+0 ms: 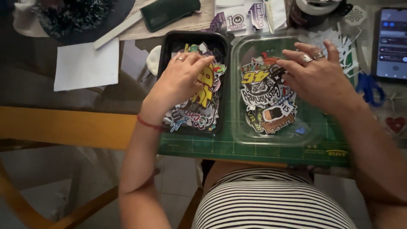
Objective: Sorting and transferring various stickers from a black tray into a clear plastic container on a workspace.
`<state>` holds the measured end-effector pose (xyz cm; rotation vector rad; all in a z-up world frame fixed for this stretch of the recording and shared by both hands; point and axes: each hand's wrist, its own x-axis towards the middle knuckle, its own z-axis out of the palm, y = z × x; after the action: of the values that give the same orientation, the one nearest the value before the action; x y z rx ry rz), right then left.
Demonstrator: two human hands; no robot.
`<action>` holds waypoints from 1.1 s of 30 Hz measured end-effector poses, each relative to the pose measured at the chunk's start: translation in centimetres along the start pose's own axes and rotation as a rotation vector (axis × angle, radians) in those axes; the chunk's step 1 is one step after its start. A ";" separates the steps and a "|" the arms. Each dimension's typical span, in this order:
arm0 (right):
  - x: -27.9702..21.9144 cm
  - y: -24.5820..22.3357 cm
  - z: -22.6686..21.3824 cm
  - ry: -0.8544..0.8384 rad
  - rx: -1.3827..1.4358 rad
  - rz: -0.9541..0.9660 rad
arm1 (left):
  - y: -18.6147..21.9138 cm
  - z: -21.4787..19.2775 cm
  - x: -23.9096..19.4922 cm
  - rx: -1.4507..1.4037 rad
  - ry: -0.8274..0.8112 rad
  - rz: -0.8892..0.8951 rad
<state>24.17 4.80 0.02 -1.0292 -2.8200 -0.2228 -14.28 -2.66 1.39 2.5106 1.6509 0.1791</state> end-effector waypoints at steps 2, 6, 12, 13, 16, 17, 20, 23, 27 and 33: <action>0.1 0.0 0.0 0.018 -0.003 -0.014 | 0.4 -0.6 -0.2 -0.023 -0.033 -0.061; 0.0 -0.2 -0.4 0.027 0.021 -0.014 | 0.0 -1.4 -0.2 0.018 0.020 -0.060; -0.1 -0.1 -0.5 0.066 0.051 -0.030 | 0.1 -5.1 -1.5 -0.158 0.150 -0.030; 0.0 0.0 -0.5 0.068 0.061 -0.029 | 0.5 -6.0 -1.7 -0.194 0.236 -0.057; 0.0 0.0 -0.5 0.103 0.085 -0.037 | 1.5 -7.8 -2.0 -0.244 0.389 -0.114; 0.0 0.1 -0.6 0.134 0.101 -0.043 | 1.8 -8.2 -2.0 -0.261 0.454 -0.142; 0.4 -0.8 -2.5 0.145 0.290 -0.048 | 1.9 -7.1 -1.1 -0.517 0.522 -0.123; 0.4 -0.7 -2.8 0.218 0.417 -0.072 | 3.5 -7.0 -0.2 -0.679 0.462 -0.164; 0.2 -0.8 -3.2 0.172 0.560 -0.054 | 5.0 -6.8 1.0 -0.759 0.409 -0.216; 0.7 -1.2 -4.0 0.159 0.765 0.040 | 5.9 -3.5 4.1 -0.799 0.321 -0.132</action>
<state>23.16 3.56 3.96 -0.8212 -2.3808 0.6905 -7.96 -1.02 5.93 1.8177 1.4243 1.0375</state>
